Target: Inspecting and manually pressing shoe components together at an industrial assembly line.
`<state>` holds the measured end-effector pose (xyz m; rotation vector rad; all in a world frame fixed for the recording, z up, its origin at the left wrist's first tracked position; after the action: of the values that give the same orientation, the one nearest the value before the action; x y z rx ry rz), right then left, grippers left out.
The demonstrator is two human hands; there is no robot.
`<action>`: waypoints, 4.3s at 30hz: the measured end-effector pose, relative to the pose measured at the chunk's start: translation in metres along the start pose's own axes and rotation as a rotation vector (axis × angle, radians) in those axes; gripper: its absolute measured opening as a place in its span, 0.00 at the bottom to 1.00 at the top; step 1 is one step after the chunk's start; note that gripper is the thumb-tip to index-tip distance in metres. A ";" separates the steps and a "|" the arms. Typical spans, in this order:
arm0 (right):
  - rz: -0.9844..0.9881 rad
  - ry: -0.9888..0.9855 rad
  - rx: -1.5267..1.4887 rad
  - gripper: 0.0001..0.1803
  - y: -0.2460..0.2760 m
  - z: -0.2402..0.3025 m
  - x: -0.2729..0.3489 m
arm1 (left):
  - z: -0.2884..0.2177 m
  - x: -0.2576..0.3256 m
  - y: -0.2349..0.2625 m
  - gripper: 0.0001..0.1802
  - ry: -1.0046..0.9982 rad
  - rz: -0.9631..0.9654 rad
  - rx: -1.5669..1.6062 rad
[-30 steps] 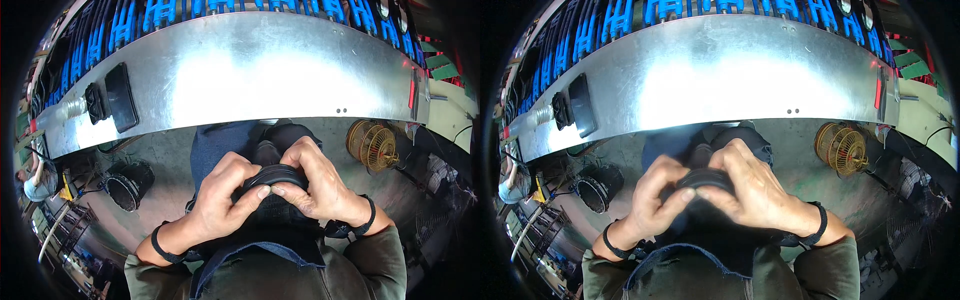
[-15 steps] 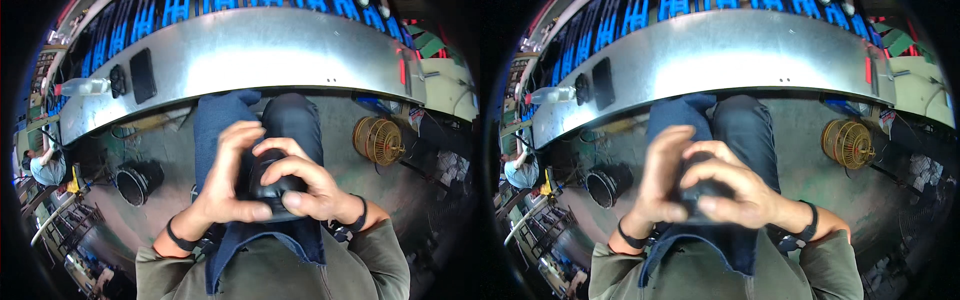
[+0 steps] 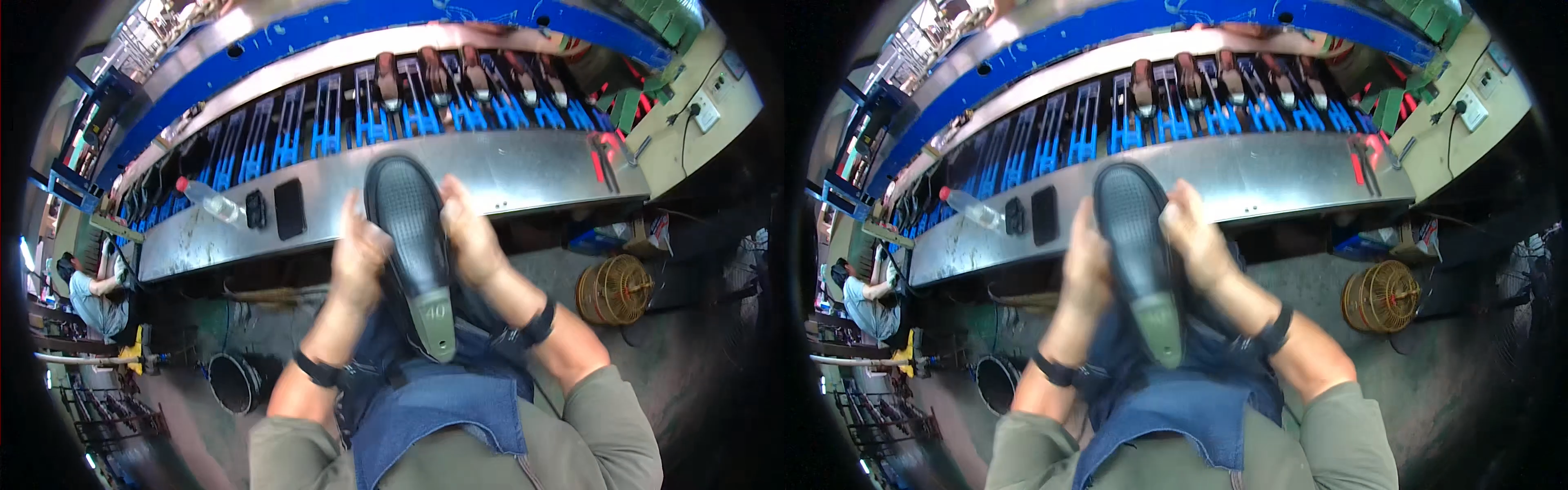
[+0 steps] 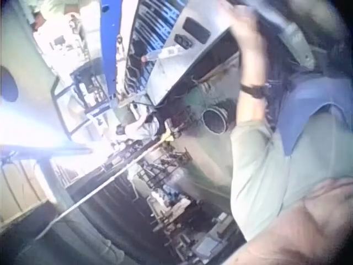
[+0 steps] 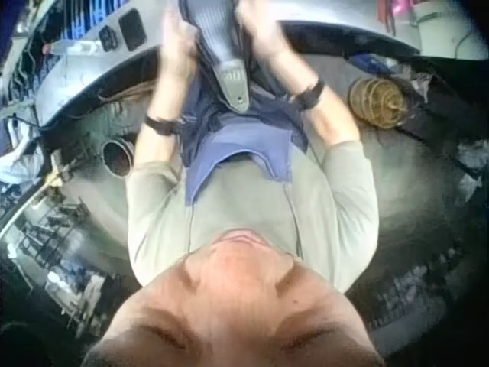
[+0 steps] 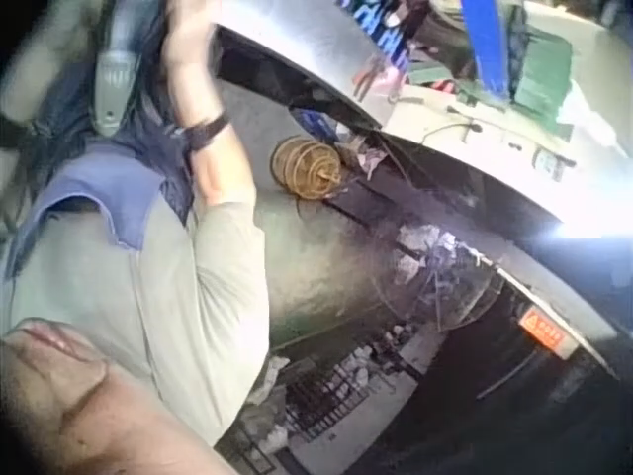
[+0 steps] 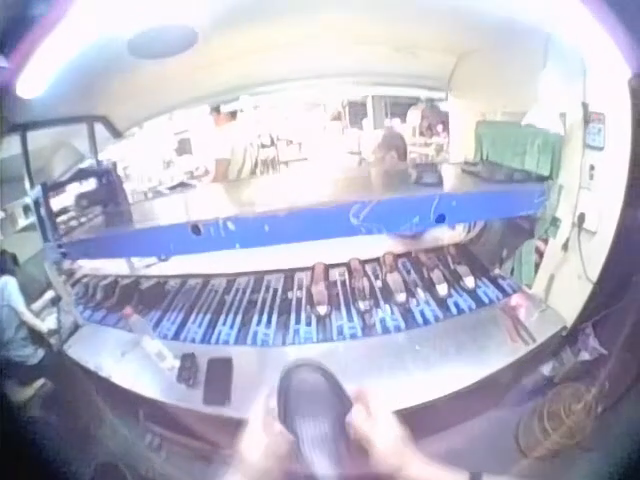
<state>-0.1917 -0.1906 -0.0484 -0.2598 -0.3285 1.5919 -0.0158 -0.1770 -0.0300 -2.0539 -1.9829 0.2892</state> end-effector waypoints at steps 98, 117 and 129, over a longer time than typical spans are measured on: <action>-0.445 0.402 0.839 0.32 0.244 -0.013 -0.068 | -0.197 -0.141 -0.320 0.10 -1.457 0.641 -1.247; 0.080 -0.024 0.339 0.25 0.060 0.045 0.070 | 0.033 -0.009 0.136 0.23 -0.248 -0.264 -1.027; 0.128 -0.630 -0.539 0.55 0.052 -0.083 0.157 | -0.023 0.052 0.065 0.47 0.081 0.334 0.371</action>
<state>-0.2180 -0.0313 -0.1393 -0.1829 -1.2565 1.6596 0.0551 -0.1277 -0.0275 -2.0962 -1.4048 0.5824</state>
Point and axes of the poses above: each hand's wrist, its own x-axis away from the middle knuckle, its own y-axis out of the back of the hand, z = x × y, the point moved 10 cm from there along -x, towards the middle knuckle, and after that the axes turned 5 degrees about -y, right-handed, at the moved point
